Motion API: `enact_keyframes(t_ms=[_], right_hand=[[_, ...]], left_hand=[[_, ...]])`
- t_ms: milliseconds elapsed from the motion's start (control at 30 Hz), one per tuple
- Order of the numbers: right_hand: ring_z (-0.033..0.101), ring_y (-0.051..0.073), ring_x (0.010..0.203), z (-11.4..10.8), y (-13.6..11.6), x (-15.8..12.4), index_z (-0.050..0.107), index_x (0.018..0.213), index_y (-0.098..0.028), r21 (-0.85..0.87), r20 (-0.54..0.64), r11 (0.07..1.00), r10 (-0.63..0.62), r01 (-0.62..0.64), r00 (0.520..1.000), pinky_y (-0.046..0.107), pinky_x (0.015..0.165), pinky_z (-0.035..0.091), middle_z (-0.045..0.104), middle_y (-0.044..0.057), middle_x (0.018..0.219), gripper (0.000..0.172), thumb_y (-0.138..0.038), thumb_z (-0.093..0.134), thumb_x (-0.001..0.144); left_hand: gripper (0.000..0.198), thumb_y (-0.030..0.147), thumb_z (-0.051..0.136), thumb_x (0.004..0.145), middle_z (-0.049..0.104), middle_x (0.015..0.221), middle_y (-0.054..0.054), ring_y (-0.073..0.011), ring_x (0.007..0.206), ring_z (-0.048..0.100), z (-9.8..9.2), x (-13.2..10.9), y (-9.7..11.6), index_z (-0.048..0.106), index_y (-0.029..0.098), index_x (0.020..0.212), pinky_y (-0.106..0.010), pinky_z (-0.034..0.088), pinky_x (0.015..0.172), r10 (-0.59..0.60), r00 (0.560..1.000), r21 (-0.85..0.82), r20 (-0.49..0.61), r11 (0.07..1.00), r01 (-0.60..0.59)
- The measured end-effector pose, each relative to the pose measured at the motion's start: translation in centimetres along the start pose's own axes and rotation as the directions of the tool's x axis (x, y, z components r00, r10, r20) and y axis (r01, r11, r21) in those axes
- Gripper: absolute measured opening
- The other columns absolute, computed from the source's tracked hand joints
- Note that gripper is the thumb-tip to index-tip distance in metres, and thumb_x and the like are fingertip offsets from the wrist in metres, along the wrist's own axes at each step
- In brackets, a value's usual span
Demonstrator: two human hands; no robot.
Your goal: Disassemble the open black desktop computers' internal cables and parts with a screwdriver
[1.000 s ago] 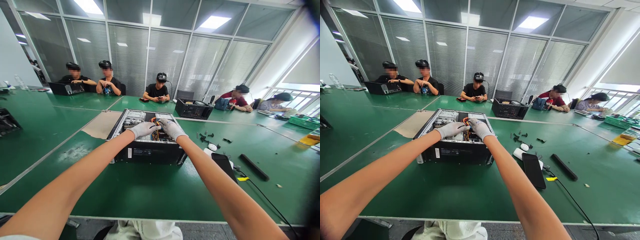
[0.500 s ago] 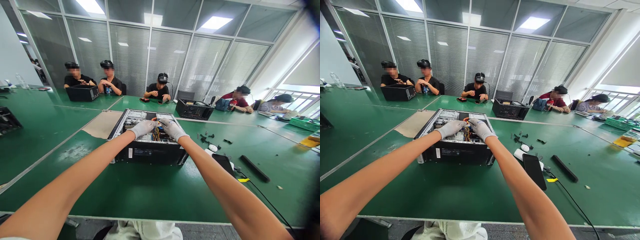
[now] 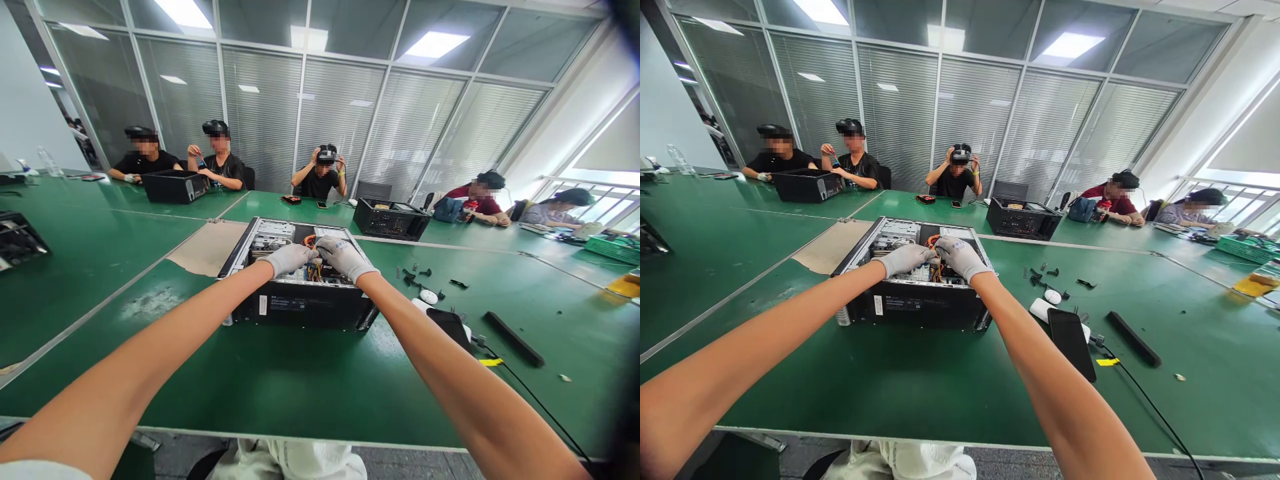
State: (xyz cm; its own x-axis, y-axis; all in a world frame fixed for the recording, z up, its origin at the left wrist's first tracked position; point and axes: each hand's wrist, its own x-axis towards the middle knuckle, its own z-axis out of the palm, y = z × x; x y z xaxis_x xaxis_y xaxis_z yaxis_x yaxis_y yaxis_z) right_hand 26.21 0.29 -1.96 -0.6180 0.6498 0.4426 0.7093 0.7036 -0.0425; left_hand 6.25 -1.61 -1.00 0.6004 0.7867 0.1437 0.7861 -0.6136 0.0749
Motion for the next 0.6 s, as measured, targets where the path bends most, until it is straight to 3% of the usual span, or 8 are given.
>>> enact_keyframes(t_ms=[133,333,600], right_hand=[[0.062,0.018,0.106,0.6,0.4,0.2,0.068,0.109,-0.017,0.041,-0.036,0.998,0.038,-0.036,0.999,0.029,0.099,0.046,0.07,0.009,0.111,0.023,-0.023,0.047,0.102],[0.064,0.02,0.104,1.4,1.2,0.2,0.07,0.108,-0.018,0.072,-0.064,0.997,0.038,-0.033,0.997,0.031,0.098,0.047,0.071,0.01,0.111,0.023,-0.024,0.049,0.1],[0.065,0.02,0.106,2.7,2.0,0.2,0.069,0.11,-0.018,0.073,-0.053,0.996,0.058,-0.054,0.997,0.031,0.097,0.047,0.071,0.01,0.115,0.023,-0.025,0.05,0.1]], left_hand=[[0.038,0.03,0.03,0.106,0.072,0.107,-0.013,-0.0255,0.094,0.068,-0.3,-0.1,0.7,0.065,0.02,0.115,-0.033,0.05,0.082,-0.004,0.999,0.144,0.035,0.99,-0.001],[0.041,0.031,0.027,0.107,0.07,0.117,-0.014,-0.025,0.102,0.068,-1.1,-0.8,1.6,0.062,0.021,0.125,-0.035,0.052,0.087,-0.081,0.995,0.186,0.06,0.98,0.069],[0.036,0.024,0.034,0.105,0.067,0.115,-0.017,-0.0278,0.102,0.067,-0.5,-0.9,1.3,0.062,0.02,0.128,-0.038,0.052,0.086,-0.057,0.997,0.246,0.057,0.968,0.041]])
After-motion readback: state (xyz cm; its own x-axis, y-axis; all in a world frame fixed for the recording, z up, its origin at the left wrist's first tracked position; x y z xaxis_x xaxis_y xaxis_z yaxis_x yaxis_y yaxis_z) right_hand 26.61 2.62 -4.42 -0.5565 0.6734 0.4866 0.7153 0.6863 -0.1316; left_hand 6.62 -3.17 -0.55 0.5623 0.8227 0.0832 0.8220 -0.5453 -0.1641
